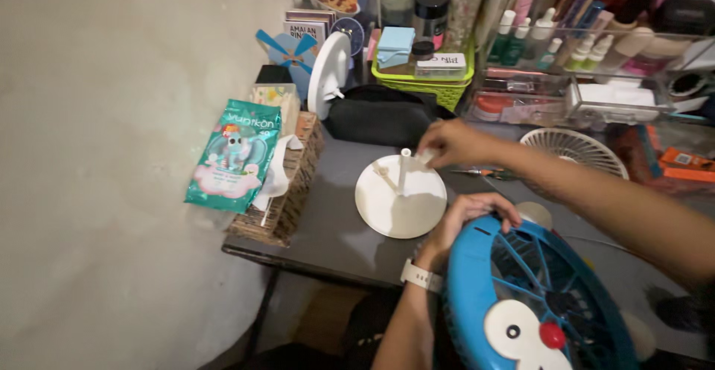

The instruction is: The person assembles a small blue cartoon-themed fan on a cluttered table. They attach the front grille to the fan body, then use a screwdriver to tighten multiple screws around the grille perimeter. The person rotates the fan to access different screws and continues tightening until the assembly appears complete.

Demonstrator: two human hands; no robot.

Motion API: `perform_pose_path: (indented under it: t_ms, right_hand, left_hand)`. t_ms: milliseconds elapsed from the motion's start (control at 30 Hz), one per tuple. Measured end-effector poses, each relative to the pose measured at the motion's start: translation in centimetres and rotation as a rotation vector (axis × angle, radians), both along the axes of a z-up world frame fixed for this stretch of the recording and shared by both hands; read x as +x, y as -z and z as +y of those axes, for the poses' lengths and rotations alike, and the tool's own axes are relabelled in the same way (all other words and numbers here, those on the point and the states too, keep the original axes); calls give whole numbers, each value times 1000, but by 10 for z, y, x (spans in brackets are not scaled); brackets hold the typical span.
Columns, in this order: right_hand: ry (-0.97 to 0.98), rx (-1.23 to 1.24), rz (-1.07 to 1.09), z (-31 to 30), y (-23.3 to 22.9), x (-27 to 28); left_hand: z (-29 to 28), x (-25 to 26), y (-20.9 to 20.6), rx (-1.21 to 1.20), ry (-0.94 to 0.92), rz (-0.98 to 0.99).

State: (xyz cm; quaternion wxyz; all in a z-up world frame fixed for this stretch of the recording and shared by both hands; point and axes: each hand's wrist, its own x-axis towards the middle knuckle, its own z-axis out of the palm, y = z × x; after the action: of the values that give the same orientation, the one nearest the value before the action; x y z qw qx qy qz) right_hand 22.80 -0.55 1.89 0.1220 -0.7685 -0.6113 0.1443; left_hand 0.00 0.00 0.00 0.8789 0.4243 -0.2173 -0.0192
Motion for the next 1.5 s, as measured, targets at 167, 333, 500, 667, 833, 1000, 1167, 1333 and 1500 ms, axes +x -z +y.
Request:
perform_pose_path:
  t_ms: [167, 333, 500, 667, 833, 1000, 1167, 1333, 1500]
  right_hand:
    - [-300, 124, 90, 38, 43, -11]
    - [-237, 202, 40, 33, 21, -37]
    - [136, 444, 120, -84, -94, -95]
    - [507, 503, 101, -249, -151, -221]
    - [384, 500, 290, -332, -112, -322]
    - [400, 695, -91, -329, -40, -353]
    - [570, 971, -139, -328, -8, -361]
    - [755, 1053, 2, -331, -11, -357]
    - [920, 1051, 29, -321, -13, -360]
  left_hand:
    - [2, -4, -5, 36, -11, 21]
    - [1, 3, -3, 7, 0, 23]
    - [4, 4, -8, 57, -19, -2]
    - [5, 0, -24, 143, -55, 84]
    - [-5, 15, -21, 96, -46, 33]
    - [-12, 22, -29, 145, -25, -13]
    - [-35, 30, -51, 290, -11, -24]
    - [-51, 44, -75, 345, 21, 88]
    - [-63, -4, -141, 927, -737, -166]
